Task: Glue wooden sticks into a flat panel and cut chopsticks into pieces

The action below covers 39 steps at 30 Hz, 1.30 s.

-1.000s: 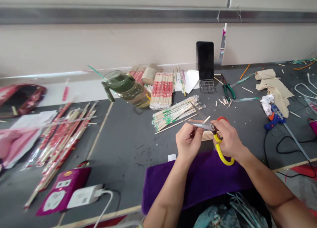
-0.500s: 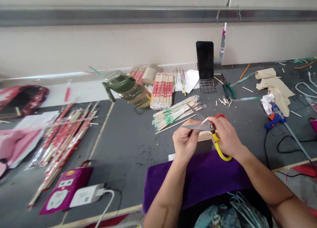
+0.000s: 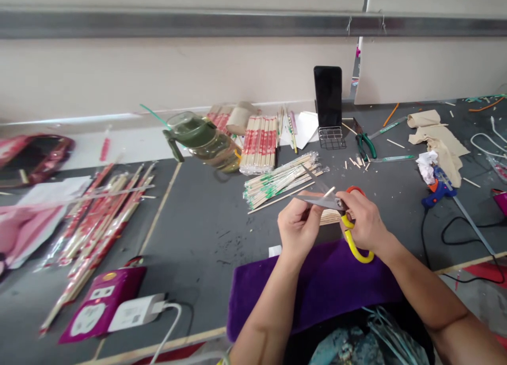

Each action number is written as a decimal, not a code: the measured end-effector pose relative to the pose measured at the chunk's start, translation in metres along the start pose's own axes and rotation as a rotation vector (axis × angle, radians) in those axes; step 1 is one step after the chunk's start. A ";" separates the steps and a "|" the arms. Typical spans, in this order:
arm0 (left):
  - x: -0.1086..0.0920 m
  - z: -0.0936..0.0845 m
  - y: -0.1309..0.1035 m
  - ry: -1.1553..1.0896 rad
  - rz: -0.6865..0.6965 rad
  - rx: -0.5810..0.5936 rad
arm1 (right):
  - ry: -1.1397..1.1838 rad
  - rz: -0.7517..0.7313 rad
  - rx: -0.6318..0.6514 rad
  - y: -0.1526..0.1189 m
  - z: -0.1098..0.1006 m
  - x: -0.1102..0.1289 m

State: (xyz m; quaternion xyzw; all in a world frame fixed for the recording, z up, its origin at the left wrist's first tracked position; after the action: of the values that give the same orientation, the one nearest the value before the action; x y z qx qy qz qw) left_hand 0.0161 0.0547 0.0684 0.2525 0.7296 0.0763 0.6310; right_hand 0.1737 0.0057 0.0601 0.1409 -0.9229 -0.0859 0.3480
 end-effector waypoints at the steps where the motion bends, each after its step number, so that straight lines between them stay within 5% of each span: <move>1: 0.002 0.000 -0.001 -0.001 -0.006 -0.012 | -0.004 0.007 -0.006 0.000 0.000 0.000; 11: -0.006 -0.005 0.003 0.191 0.024 0.001 | -0.113 0.049 0.028 0.004 0.002 0.000; 22: -0.006 -0.004 0.004 0.151 0.019 0.039 | 0.032 0.015 0.057 0.003 -0.002 -0.001; 39: -0.003 -0.006 0.004 0.094 -0.023 0.013 | -0.054 0.042 0.038 0.004 0.002 0.002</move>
State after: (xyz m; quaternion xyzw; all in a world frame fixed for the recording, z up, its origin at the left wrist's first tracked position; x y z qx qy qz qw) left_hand 0.0113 0.0585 0.0737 0.2443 0.7617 0.0759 0.5953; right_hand 0.1701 0.0092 0.0604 0.1258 -0.9362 -0.0650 0.3217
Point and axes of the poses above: each hand's wrist, its own y-axis towards the middle knuckle, its own z-axis out of the palm, x = y × z, the point moved 4 cm from there along y, towards the middle knuckle, and after that the axes turned 10 degrees about x, right-handed, at the moved point
